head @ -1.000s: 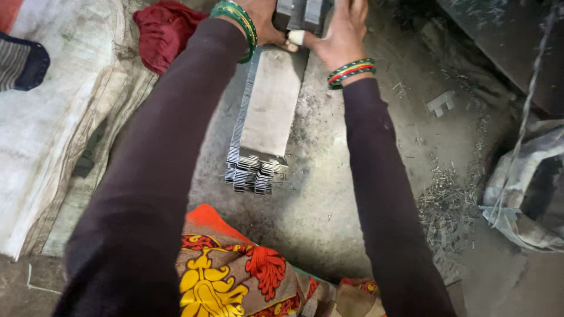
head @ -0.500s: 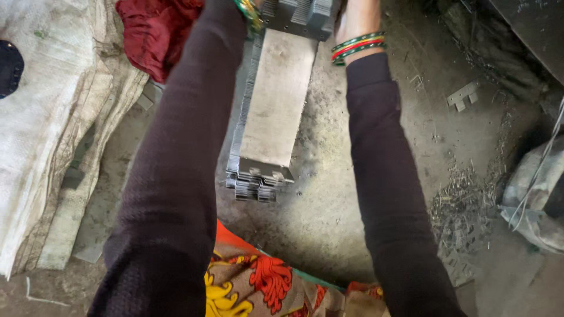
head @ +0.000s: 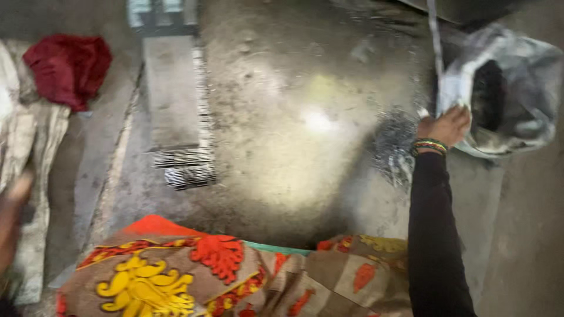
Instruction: The person sits on the floor and sorts small metal parts by picking them up from a pile and stacking them into neat piles. The person also uses a small white cloth to wipe the metal parts before stacking them.
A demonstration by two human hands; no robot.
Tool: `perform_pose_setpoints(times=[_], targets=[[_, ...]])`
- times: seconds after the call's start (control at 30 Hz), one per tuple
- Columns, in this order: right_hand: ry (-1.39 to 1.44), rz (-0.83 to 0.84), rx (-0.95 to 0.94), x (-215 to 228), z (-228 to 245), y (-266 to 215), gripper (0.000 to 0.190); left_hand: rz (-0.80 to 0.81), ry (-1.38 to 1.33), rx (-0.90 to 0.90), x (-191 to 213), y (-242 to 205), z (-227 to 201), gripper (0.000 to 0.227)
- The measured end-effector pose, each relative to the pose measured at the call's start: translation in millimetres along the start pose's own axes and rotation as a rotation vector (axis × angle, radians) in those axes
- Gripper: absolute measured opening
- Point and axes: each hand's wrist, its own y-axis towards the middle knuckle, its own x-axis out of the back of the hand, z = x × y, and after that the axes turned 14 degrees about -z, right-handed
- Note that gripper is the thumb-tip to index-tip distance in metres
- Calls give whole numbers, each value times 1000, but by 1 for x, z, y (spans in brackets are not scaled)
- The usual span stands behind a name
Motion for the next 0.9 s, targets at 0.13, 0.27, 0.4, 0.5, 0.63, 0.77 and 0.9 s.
perform_pose_setpoints(times=[0.13,0.27,0.4,0.5,0.63,0.77,0.9], targets=[[-32,300,-109,-39,-74,-29,43,-21,46,237,-29,-90,-15,54],[43,686,171,-38,-60,-47,31,32,-98,266,0,-144,-57,56],[582,304,345,19,17,-54,17,174,-580,3,-102,-148,-104,58],[891,727,-320,116,94,-112,35,314,-9,-407,-212,-147,-121,46],[2036,1168,-1512,223,140,-159,43,623,704,-467,-312,-145,-115,61],[2478,1159,-1677,261,151,-146,38,522,765,-432,-346,-154,-75,52],[3198,926,-1769,278,177,-103,30,428,685,-408,-366,-177,-57,53]])
